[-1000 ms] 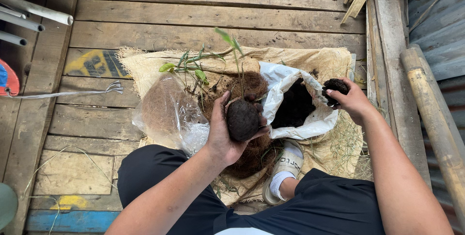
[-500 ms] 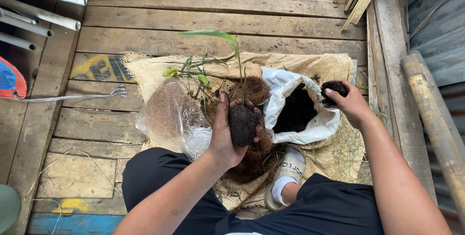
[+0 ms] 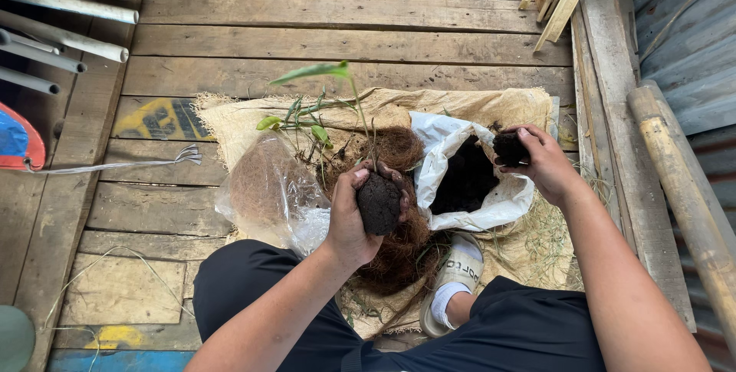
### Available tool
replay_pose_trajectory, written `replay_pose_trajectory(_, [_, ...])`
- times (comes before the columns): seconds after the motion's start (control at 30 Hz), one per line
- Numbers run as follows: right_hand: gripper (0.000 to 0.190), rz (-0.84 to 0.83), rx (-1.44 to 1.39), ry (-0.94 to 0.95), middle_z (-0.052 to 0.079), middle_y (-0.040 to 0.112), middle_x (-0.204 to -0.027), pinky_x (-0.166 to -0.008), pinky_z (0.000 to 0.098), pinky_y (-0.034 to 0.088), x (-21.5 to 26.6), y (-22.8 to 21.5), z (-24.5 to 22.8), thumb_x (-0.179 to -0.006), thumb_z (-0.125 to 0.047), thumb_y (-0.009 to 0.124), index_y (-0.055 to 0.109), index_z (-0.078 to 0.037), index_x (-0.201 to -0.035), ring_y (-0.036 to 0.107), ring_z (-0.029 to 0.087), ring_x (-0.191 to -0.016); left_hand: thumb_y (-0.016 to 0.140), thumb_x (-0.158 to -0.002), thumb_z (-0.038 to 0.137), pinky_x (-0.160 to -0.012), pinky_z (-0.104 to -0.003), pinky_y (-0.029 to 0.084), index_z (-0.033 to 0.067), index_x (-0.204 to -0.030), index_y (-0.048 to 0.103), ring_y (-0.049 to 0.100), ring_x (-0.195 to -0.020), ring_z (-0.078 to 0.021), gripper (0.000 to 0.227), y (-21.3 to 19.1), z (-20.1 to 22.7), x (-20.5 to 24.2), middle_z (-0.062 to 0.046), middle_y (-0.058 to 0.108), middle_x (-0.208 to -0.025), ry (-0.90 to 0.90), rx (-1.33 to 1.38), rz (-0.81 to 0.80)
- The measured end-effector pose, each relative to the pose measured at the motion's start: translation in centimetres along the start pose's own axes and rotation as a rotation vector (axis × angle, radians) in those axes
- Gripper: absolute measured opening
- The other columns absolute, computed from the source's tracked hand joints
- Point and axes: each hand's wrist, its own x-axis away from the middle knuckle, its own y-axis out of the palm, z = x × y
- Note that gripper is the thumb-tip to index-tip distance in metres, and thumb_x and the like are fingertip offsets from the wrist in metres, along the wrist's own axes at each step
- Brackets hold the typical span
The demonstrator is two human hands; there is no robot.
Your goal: The person sits on a wooden floor and packs soil around the roots of a small plant. They repeatedly add soil from a white bag and press it into a root ball held in their hands.
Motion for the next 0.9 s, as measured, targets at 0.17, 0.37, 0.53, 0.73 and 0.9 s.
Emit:
replay_pose_trajectory(0.17, [0.042, -0.008, -0.107, -0.07, 0.016, 0.066, -0.125, -0.089, 0.0473, 0.061, 0.9, 0.9, -1.2, -0.11, -0.035, 0.041, 0.053, -0.003, -0.133, 0.07, 0.031, -0.105, 0.05, -0.098, 0.052, -0.086, -0.04, 0.064, 0.0011, -0.114, 0.057, 0.072, -0.094, -0.026, 0.054, 1.0, 0.3, -0.1, -0.015, 0.066, -0.104, -0.135, 0.126, 0.049])
replay_pose_trajectory(0.37, [0.04, -0.013, -0.093, -0.099, 0.015, 0.065, -0.126, -0.085, 0.0493, 0.06, 1.7, 1.6, -2.3, -0.102, -0.026, 0.049, 0.049, -0.01, -0.139, 0.071, 0.031, -0.1, 0.069, -0.085, 0.04, -0.101, -0.043, 0.055, 0.0094, -0.122, 0.048, 0.067, -0.117, -0.0263, 0.052, 1.7, 0.5, -0.3, -0.013, 0.063, -0.118, -0.17, -0.047, 0.126])
replay_pose_trajectory(0.53, [0.039, 0.028, -0.051, -0.025, 0.015, 0.066, -0.124, -0.082, 0.0471, 0.061, 1.3, 1.5, -1.9, -0.106, -0.033, 0.047, 0.049, -0.009, -0.137, 0.071, 0.031, -0.099, 0.07, -0.088, 0.043, -0.086, -0.037, 0.06, 0.0039, -0.123, 0.055, 0.068, -0.104, -0.0229, 0.054, 0.5, -0.4, -0.8, -0.014, 0.066, -0.111, -0.231, 0.022, 0.268])
replay_pose_trajectory(0.73, [0.044, -0.015, -0.134, -0.04, 0.014, 0.067, -0.124, -0.082, 0.0462, 0.06, 1.2, 0.9, -1.3, -0.109, -0.041, 0.039, 0.051, -0.007, -0.135, 0.071, 0.03, -0.099, 0.072, -0.09, 0.037, -0.089, -0.036, 0.06, 0.0095, -0.123, 0.051, 0.067, -0.101, -0.0177, 0.048, 0.0, -0.8, -0.8, -0.007, 0.064, -0.112, -0.154, -0.032, 0.263])
replay_pose_trajectory(0.9, [0.037, -0.007, -0.136, -0.042, 0.016, 0.065, -0.124, -0.086, 0.0497, 0.061, 1.5, 1.2, -1.9, -0.107, -0.032, 0.041, 0.049, -0.007, -0.133, 0.07, 0.033, -0.101, 0.07, -0.09, 0.035, -0.097, -0.034, 0.06, 0.008, -0.13, 0.052, 0.068, -0.109, -0.0159, 0.051, 1.0, -0.4, -0.7, -0.008, 0.064, -0.121, -0.102, -0.113, 0.119])
